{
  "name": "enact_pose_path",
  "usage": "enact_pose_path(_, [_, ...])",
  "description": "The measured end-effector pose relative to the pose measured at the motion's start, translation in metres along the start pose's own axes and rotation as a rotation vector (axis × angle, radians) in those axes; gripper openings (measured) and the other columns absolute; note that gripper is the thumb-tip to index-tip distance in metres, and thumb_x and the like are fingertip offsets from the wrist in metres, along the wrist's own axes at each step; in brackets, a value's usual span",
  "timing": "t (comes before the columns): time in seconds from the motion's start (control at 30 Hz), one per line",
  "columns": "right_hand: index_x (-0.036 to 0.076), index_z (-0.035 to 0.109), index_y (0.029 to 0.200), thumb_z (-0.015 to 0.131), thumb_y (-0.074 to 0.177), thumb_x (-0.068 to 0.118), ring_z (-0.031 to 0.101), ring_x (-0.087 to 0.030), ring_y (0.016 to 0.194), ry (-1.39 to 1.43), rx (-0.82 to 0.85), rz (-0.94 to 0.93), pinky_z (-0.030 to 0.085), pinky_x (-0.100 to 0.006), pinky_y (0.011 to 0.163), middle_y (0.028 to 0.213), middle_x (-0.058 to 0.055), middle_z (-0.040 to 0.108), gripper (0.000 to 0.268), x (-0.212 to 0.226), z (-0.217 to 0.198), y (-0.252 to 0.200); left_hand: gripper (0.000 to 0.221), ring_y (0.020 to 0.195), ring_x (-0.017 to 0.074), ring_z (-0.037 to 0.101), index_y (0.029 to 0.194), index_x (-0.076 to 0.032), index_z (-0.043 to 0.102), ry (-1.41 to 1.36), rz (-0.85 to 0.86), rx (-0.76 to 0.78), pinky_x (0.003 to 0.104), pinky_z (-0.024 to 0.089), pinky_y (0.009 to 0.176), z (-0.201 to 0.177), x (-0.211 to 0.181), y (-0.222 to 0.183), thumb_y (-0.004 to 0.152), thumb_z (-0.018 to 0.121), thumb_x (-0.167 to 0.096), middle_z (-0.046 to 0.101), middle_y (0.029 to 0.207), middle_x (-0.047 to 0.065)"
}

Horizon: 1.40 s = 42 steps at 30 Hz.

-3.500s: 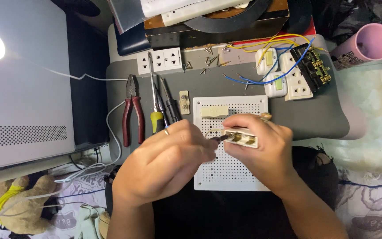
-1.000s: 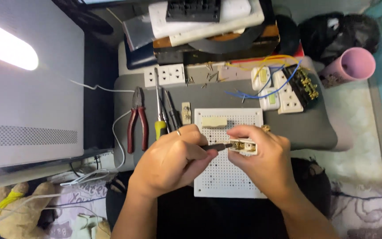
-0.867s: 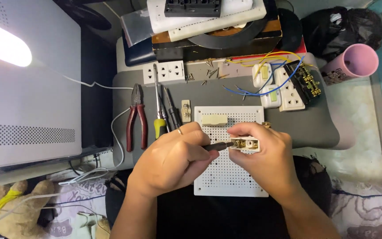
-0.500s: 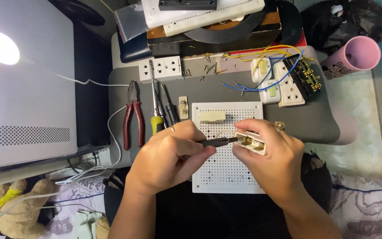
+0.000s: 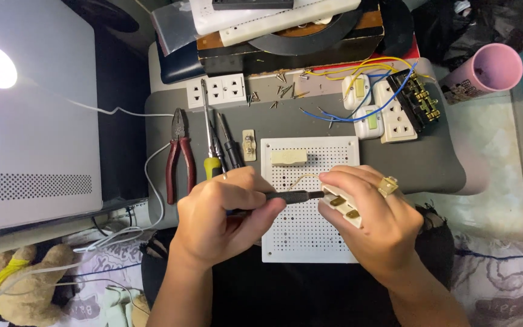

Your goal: The person is wiring and assembling an electrical socket component using a screwdriver and pliers on a workbench.

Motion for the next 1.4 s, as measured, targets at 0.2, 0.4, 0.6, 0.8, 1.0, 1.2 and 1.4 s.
enact_pose_path(0.2, [0.001,0.068,0.103,0.073,0.087,0.006,0.068,-0.022,0.097,0.000,0.042,0.060,0.051,-0.031,0.093,0.103,-0.007,0.071,0.018,-0.006,0.006,-0.008,0.019,0.063,0.0237,0.050,0.092,-0.006,0.039,-0.204,0.268,-0.010,0.032,0.040,0.056,-0.005,-0.008,0.005,0.093,0.057,0.001,0.056,0.076,0.013])
enact_pose_path(0.4, [0.001,0.068,0.099,0.075,0.077,0.000,0.069,-0.017,0.090,0.117,0.056,0.190,0.052,-0.027,0.086,0.097,-0.007,0.071,0.023,-0.012,0.005,-0.006,0.016,0.071,0.0278,0.062,0.074,0.003,0.055,-0.159,0.081,0.104,0.035,0.050,0.067,-0.002,0.001,0.006,0.088,0.060,-0.002,0.062,0.082,0.014])
enact_pose_path(0.6, [0.000,0.057,0.090,0.078,0.070,-0.010,0.068,-0.020,0.080,0.718,-0.062,0.444,0.059,-0.030,0.078,0.089,-0.016,0.067,0.031,-0.037,0.012,-0.006,0.016,0.065,0.0415,0.071,0.108,-0.008,0.028,-0.332,0.258,-0.447,0.044,0.060,0.054,-0.023,-0.028,0.012,0.108,0.033,-0.023,0.055,0.062,0.024])
enact_pose_path(0.8, [0.008,0.051,0.091,0.080,0.067,-0.008,0.071,-0.020,0.076,0.859,0.017,0.383,0.062,-0.027,0.069,0.085,-0.015,0.065,0.040,-0.041,0.020,-0.003,0.030,0.088,0.0284,0.060,0.107,0.001,0.054,-0.076,-0.018,0.069,0.035,0.047,0.082,-0.002,-0.017,0.021,0.087,0.034,0.009,0.060,0.097,0.015])
enact_pose_path(1.0, [0.008,0.050,0.102,0.070,0.086,0.016,0.068,-0.025,0.065,1.198,0.114,0.338,0.062,-0.029,0.063,0.103,-0.018,0.057,0.026,-0.044,0.032,-0.002,0.007,0.074,0.0175,0.062,0.097,-0.003,0.054,0.082,-0.066,0.116,0.028,0.047,0.062,0.013,-0.019,0.022,0.096,0.059,-0.008,0.062,0.090,0.005])
enact_pose_path(1.2, [0.010,0.054,0.102,0.070,0.090,0.021,0.062,-0.024,0.077,1.301,0.059,0.279,0.063,-0.028,0.053,0.099,-0.015,0.050,0.023,-0.043,0.033,0.003,0.007,0.066,0.0211,0.058,0.091,-0.005,0.052,-0.023,0.029,0.124,0.028,0.045,0.062,0.013,-0.019,0.024,0.097,0.054,-0.005,0.064,0.082,0.006])
enact_pose_path(1.4, [0.013,0.057,0.099,0.076,0.091,0.029,0.056,-0.021,0.066,1.488,0.058,0.297,0.054,-0.028,0.049,0.094,-0.009,0.052,0.026,-0.041,0.042,0.004,0.012,0.070,0.0229,0.062,0.088,-0.005,0.054,-0.123,0.073,0.111,0.030,0.049,0.066,0.017,-0.026,0.023,0.097,0.048,-0.002,0.064,0.084,0.005])
Point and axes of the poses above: each hand's wrist, its own y-axis towards the middle knuckle, its own z-axis out of the palm, x = y × z, the point moved 5 cm from there along y, towards the middle knuckle
